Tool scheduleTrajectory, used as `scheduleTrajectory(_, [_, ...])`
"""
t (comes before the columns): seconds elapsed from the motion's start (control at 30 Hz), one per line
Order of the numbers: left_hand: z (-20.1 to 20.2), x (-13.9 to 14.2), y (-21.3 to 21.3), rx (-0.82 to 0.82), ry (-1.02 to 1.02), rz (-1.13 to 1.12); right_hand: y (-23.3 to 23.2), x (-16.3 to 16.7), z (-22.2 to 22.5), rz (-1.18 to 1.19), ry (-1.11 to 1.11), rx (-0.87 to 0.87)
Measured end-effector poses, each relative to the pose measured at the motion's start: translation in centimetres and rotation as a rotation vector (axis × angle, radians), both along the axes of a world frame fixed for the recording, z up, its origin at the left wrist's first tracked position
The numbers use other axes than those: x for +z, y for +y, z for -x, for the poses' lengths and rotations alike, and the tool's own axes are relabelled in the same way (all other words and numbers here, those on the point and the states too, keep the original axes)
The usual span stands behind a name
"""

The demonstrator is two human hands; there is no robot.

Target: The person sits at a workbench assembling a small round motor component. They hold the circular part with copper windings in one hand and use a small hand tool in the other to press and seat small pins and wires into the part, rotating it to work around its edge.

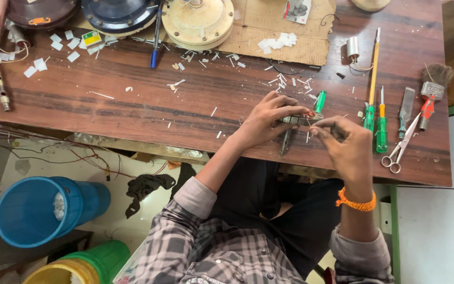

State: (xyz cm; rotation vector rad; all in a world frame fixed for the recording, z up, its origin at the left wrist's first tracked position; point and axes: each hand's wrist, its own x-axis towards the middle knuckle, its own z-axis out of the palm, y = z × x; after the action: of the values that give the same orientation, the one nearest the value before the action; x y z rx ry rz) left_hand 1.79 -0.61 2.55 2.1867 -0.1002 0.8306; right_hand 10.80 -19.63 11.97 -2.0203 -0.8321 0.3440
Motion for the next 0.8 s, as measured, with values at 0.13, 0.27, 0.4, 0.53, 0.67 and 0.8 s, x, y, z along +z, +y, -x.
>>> scheduleTrajectory(0.13, [-0.2,-0.6,0.1,0.004,-0.011,-0.005,-0.2,-0.7,-0.5,-0.050,0.009,0.090])
scheduleTrajectory(0.27, [-0.2,-0.5,0.0,-0.001,-0.007,0.018,-0.3,-2.6,0.9,0.018,-0.163,0.075])
scheduleTrajectory(0.4, [0.3,0.3,0.1,-0.026,0.001,0.021,0.0,-5.6,1.9,-0.047,-0.234,0.083])
scheduleTrajectory(0.53, [1.4,0.9,0.5,-0.128,0.075,0.115,0.1,-8.1,2.9,-0.100,-0.288,0.007])
scheduleTrajectory(0.67, [2.5,0.2,-0.2,0.103,-0.025,-0.465,-0.4,-9.4,4.1,-0.131,-0.166,-0.061])
scheduleTrajectory(0.8, [3.2,-1.8,-0.5,0.144,-0.105,-0.564,-1.6,-9.1,5.1,-0.180,-0.048,-0.064])
